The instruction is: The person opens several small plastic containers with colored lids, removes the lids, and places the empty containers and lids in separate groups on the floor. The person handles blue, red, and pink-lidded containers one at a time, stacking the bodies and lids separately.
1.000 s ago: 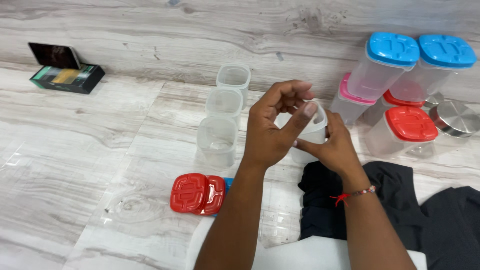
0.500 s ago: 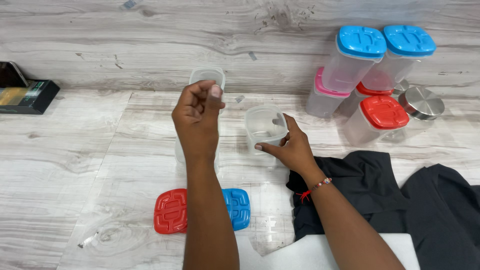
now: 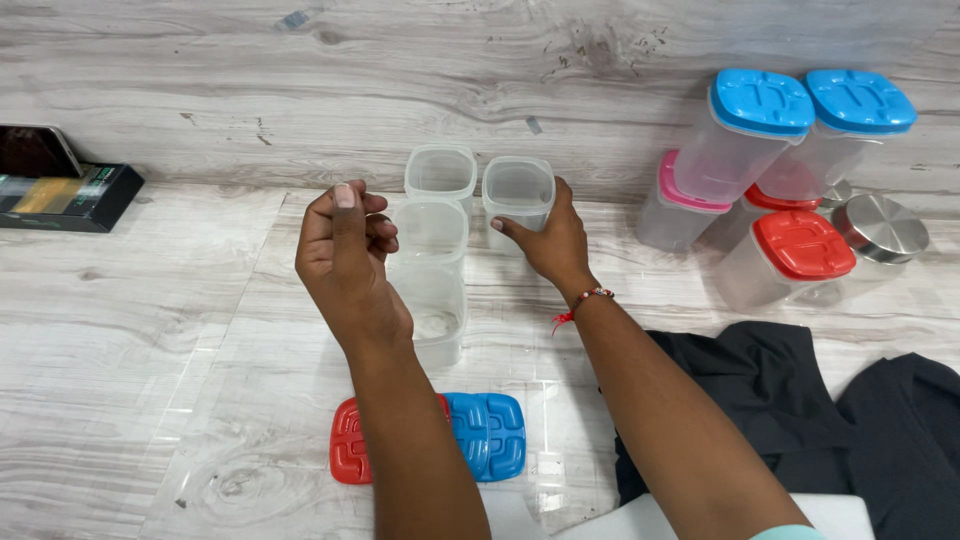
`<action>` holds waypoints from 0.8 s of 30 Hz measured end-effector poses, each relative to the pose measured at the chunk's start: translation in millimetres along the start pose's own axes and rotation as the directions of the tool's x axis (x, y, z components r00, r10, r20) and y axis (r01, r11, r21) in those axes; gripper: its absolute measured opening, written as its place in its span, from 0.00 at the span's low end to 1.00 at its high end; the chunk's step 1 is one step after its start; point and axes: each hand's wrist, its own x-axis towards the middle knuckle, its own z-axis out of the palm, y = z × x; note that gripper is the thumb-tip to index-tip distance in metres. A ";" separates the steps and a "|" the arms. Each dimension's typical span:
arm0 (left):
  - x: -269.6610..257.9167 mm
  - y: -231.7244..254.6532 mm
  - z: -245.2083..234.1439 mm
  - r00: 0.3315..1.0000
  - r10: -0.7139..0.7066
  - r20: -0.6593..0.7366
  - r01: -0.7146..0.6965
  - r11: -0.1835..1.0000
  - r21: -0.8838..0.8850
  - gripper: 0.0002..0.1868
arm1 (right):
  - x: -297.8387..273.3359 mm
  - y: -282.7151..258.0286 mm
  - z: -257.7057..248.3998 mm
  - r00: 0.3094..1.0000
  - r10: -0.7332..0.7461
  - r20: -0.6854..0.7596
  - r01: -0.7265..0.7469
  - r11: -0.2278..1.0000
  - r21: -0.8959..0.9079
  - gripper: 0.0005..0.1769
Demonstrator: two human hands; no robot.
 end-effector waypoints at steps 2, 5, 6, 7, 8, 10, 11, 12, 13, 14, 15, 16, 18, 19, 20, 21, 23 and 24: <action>0.9 1.4 -1.5 1.000 0.024 -0.007 -0.024 1.000 -0.005 0.14 | 7.8 4.0 4.1 1.000 0.006 0.001 -0.006 1.000 0.001 0.62; -0.4 1.0 -1.1 1.000 0.028 0.007 -0.028 0.999 -0.032 0.14 | 12.9 10.8 9.6 0.999 -0.035 -0.007 0.035 0.997 0.067 0.60; -1.1 0.5 -0.1 1.000 0.028 0.013 -0.027 0.999 -0.030 0.14 | 13.6 12.3 10.7 0.999 -0.047 -0.010 0.048 0.997 0.066 0.59; -1.8 0.0 1.1 0.999 0.027 0.019 -0.027 0.999 -0.028 0.14 | 14.0 13.3 11.1 0.998 -0.060 -0.013 0.060 0.996 0.064 0.59; -1.9 -0.2 2.5 0.999 0.027 0.026 -0.026 0.999 -0.025 0.14 | 14.2 13.0 10.9 0.997 -0.072 -0.016 0.073 0.995 0.063 0.58; -1.9 -0.7 4.6 1.000 0.019 0.025 -0.018 1.000 -0.026 0.14 | 12.1 12.7 7.1 1.000 -0.012 -0.008 0.012 0.999 0.052 0.64; -2.2 -1.2 5.4 1.000 0.014 0.025 -0.013 1.000 -0.027 0.14 | 9.4 11.6 4.0 1.000 0.018 -0.003 -0.018 0.999 0.044 0.67; -2.7 -1.9 6.3 1.000 0.016 0.025 -0.015 1.000 -0.026 0.14 | 5.8 10.1 -0.7 1.000 0.018 -0.017 -0.018 1.000 0.020 0.68; -3.0 -2.3 7.1 1.000 0.017 0.026 -0.017 1.000 -0.024 0.14 | 1.3 8.3 -6.7 0.999 0.018 -0.030 -0.018 1.000 -0.004 0.68; -2.9 -2.4 8.2 0.999 0.019 0.030 -0.018 1.000 -0.024 0.14 | -3.2 5.6 -13.6 0.999 0.017 -0.046 -0.018 0.999 -0.027 0.69; -3.5 -2.6 9.3 0.999 0.023 0.040 -0.022 0.999 -0.030 0.14 | -8.3 3.3 -22.2 0.998 0.035 -0.056 -0.035 0.999 -0.003 0.67; -4.7 -3.0 10.5 0.998 0.026 0.052 -0.024 0.999 -0.035 0.14 | -14.6 2.3 -32.9 0.996 0.054 -0.067 -0.053 0.998 0.022 0.65; -7.4 -3.7 13.4 0.997 0.029 0.073 -0.026 0.999 -0.041 0.14 | -26.7 1.6 -55.8 0.991 0.061 -0.116 -0.051 0.995 0.089 0.59; -8.4 -3.9 15.1 0.996 0.030 0.081 -0.026 0.999 -0.041 0.14 | -32.4 2.3 -68.3 0.987 0.049 -0.155 -0.029 0.991 0.129 0.54; -9.6 -3.8 17.1 0.995 0.032 0.092 -0.028 0.999 -0.042 0.13 | -37.3 3.2 -79.9 0.980 0.038 -0.195 -0.005 0.986 0.169 0.49; -11.9 -3.6 19.2 0.994 0.029 0.105 -0.025 0.999 -0.042 0.13 | -41.8 5.6 -93.1 0.976 0.005 -0.217 0.047 0.971 0.235 0.42; -16.9 -3.5 23.9 0.991 0.025 0.134 -0.019 0.999 -0.043 0.12 | -51.0 14.8 -123.0 0.962 -0.056 -0.268 0.154 0.921 0.359 0.29; -19.0 -3.9 27.2 0.988 0.017 0.151 -0.010 0.999 -0.051 0.12 | -55.3 20.4 -136.4 0.918 -0.067 -0.390 0.215 0.912 0.349 0.21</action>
